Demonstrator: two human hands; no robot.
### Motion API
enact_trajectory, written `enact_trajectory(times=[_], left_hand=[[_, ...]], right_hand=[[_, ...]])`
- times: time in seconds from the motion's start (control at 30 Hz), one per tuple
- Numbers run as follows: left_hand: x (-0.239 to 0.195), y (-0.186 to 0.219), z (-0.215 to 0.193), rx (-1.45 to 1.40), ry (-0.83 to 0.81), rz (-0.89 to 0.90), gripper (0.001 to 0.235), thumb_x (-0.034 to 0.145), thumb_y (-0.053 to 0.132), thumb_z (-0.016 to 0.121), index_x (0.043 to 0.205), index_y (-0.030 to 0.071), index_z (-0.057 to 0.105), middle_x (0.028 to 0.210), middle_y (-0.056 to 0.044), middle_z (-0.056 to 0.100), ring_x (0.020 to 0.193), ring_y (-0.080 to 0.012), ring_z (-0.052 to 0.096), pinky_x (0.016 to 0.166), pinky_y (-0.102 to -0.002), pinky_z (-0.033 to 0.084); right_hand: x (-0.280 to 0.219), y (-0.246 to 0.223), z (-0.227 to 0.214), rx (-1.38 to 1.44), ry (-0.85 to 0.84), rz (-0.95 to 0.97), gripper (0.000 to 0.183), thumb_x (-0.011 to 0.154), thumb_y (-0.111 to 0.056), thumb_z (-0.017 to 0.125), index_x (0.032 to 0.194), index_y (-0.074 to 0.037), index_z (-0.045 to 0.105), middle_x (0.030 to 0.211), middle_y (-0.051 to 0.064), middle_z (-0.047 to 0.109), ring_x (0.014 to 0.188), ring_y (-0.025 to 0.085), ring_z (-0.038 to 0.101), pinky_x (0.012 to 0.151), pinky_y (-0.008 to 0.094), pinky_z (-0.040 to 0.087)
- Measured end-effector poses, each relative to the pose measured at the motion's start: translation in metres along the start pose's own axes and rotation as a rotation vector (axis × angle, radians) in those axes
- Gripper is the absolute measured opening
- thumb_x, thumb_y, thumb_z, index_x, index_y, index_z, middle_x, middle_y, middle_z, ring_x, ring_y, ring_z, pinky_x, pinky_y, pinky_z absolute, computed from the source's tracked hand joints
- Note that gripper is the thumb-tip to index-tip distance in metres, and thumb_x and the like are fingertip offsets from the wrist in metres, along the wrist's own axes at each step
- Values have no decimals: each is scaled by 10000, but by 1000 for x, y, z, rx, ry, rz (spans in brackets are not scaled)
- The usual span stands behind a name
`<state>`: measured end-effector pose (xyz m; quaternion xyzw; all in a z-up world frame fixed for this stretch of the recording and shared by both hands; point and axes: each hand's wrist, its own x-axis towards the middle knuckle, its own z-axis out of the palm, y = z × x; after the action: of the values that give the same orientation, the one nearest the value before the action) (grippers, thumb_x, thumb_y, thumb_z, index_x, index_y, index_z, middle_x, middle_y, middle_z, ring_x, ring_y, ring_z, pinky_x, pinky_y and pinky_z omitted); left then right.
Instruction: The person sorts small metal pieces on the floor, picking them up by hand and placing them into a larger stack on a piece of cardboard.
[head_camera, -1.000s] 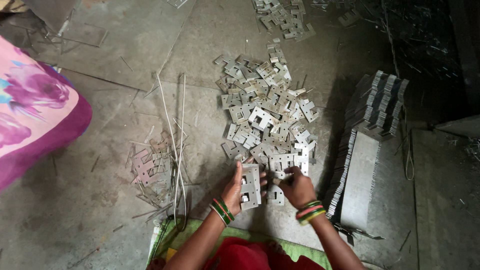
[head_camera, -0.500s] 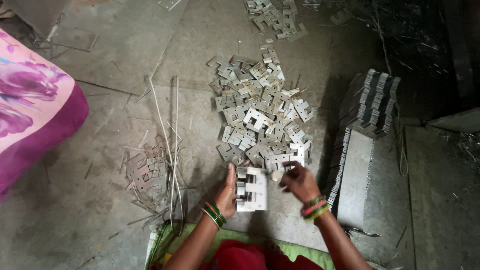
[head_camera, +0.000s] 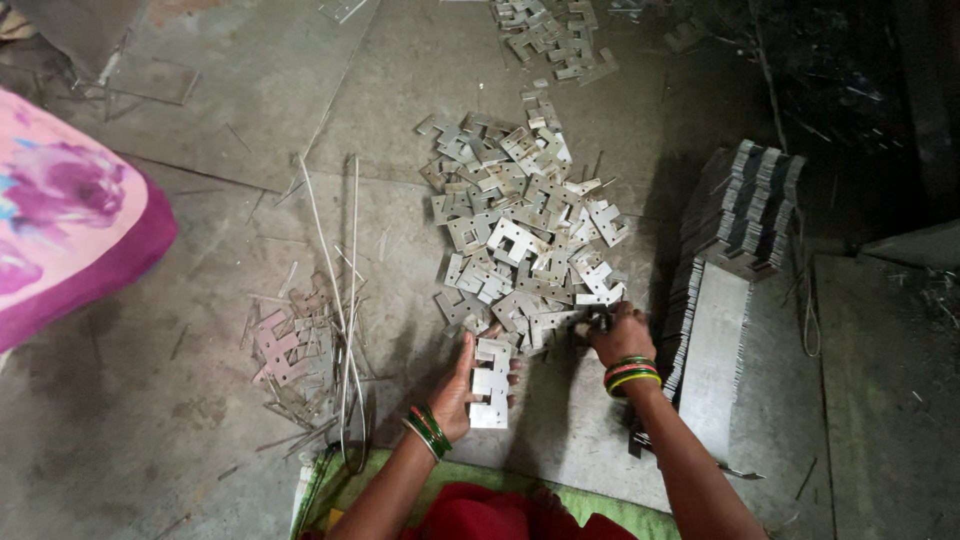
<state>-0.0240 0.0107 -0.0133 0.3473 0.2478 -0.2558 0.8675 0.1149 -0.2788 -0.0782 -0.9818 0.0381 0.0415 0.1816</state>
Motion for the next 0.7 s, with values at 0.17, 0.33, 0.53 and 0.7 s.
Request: enact_trajectory(times=[0.17, 0.33, 0.53, 0.7], left_hand=[[9, -11, -1, -100, -57, 40, 706, 904, 710, 521, 1485, 308, 526, 1021, -52, 682, 891, -184, 665, 808, -424, 608], [10, -9, -11, -101, -15, 59, 686, 914, 672, 543, 1491, 300, 541, 1030, -56, 692, 899, -178, 692, 826, -436, 620], [4, 11, 2, -181, -78, -48, 699, 836, 722, 472, 1413, 334, 539, 1016, -104, 742, 810, -228, 739, 733, -411, 627], [-3, 6, 0, -105, -27, 17, 612, 906, 659, 531, 1400, 299, 552, 1026, -100, 726, 819, -216, 708, 714, -407, 612]], right_hand=[[3, -16, -20, 212, -178, 157, 591, 677, -376, 949, 1088, -30, 701, 1015, 206, 764, 962, 345, 750, 842, 427, 591], [-58, -48, -42, 352, -60, -354, 350, 804, -171, 813, 1129, -106, 700, 1108, 123, 753, 995, 270, 777, 850, 362, 638], [-40, -69, -38, -182, 5, -817, 548, 738, -116, 754, 1261, -113, 588, 1253, 119, 624, 1182, 317, 631, 935, 459, 567], [-24, -80, -53, -268, -113, -724, 639, 708, -212, 751, 1324, -149, 595, 1280, 140, 624, 1229, 383, 571, 927, 574, 484]])
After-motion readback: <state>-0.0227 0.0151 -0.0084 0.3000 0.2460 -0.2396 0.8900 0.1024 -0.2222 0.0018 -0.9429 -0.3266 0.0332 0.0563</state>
